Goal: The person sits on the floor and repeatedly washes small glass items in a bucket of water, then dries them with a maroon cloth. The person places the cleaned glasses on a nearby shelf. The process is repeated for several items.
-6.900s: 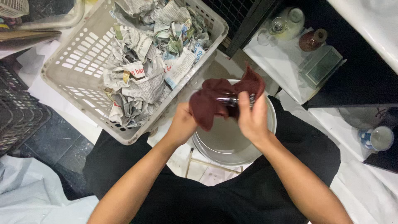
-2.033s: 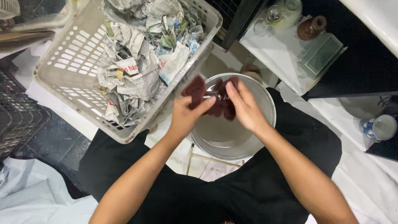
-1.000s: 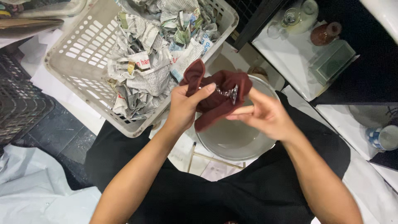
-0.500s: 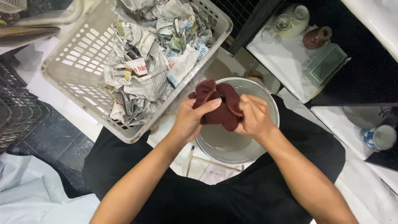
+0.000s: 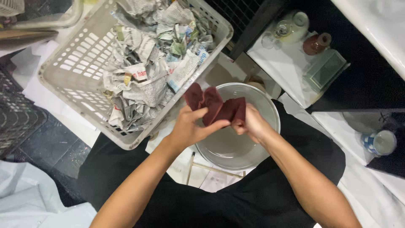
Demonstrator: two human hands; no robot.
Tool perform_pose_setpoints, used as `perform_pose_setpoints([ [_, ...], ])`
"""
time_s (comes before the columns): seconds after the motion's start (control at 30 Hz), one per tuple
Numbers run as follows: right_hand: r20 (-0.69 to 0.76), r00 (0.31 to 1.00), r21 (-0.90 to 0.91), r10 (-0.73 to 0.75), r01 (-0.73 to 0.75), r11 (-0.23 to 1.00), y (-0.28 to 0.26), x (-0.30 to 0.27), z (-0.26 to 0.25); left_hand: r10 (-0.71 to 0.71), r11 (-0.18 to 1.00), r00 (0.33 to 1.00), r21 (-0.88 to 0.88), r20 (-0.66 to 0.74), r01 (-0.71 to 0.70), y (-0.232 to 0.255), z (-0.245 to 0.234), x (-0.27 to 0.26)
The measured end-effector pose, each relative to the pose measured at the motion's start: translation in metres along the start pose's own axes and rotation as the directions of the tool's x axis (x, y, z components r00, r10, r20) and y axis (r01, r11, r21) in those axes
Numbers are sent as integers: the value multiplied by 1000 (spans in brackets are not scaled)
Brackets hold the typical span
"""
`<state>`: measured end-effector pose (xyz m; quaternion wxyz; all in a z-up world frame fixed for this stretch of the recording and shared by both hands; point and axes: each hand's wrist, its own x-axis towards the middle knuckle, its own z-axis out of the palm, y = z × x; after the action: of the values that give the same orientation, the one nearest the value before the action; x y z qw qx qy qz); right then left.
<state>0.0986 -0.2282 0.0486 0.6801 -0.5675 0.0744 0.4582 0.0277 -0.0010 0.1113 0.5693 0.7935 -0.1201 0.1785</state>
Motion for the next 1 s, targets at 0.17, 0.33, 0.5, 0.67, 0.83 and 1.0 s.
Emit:
perform_pose_setpoints([
  [0.17,-7,891,-407,-453,411,816,-1,-8,10,-248,961,966,-110,77,255,-8,8,-4],
  [0.33,-94,876,-353,-474,415,838,-22,-21,40,-454,840,888,-369,-76,398,-14,25,-12],
  [0.5,21,664,-765,-747,492,416,-18,-31,54,-639,639,765,-611,-84,467,-24,32,-9],
  [0.67,162,503,-779,-849,594,203,-16,-32,56,-730,398,682,-838,-43,373,-29,34,-1],
  [0.83,407,254,-808,-878,548,-216,-22,-32,52,-785,300,616,-906,-58,297,-37,32,3],
  [1.0,258,350,-822,-901,569,-15,-28,-37,61,-748,530,624,-768,-225,359,-44,34,3],
])
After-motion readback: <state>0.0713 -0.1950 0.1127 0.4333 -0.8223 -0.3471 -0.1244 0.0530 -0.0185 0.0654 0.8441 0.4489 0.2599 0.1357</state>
